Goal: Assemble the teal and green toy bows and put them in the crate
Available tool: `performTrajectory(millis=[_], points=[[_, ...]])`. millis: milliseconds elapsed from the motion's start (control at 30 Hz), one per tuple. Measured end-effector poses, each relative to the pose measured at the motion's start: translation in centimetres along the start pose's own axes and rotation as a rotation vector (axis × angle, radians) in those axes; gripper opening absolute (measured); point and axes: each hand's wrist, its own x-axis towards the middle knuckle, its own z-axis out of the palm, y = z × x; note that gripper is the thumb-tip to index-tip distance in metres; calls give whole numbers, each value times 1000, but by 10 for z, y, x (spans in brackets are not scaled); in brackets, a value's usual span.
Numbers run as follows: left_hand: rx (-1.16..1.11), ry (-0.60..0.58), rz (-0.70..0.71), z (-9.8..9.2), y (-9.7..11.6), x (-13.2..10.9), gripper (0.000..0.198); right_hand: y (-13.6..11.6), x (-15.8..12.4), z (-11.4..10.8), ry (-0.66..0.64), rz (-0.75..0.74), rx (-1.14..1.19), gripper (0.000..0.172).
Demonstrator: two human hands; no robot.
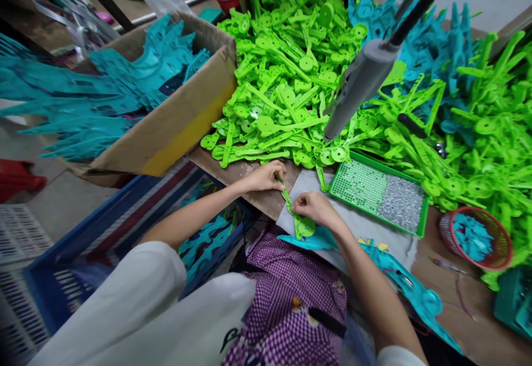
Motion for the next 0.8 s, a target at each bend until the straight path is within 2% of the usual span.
performTrajectory(millis=[167,333,533,633,800], points=[[-5,18,13,2,-4,1,25,-3,8,-7,-106,-19,-38,22],[4,14,23,1,-3,2,26,-7,16,-10,-139,34,-138,23],[0,11,31,0,-2,1,25,-4,22,-15,-219,-7,-66,24],[-12,19,29,1,-3,1,26,-8,15,-12,-169,-2,-119,23],[-27,18,42,2,-5,0,26,-22,1,-5,8,-17,-303,15]])
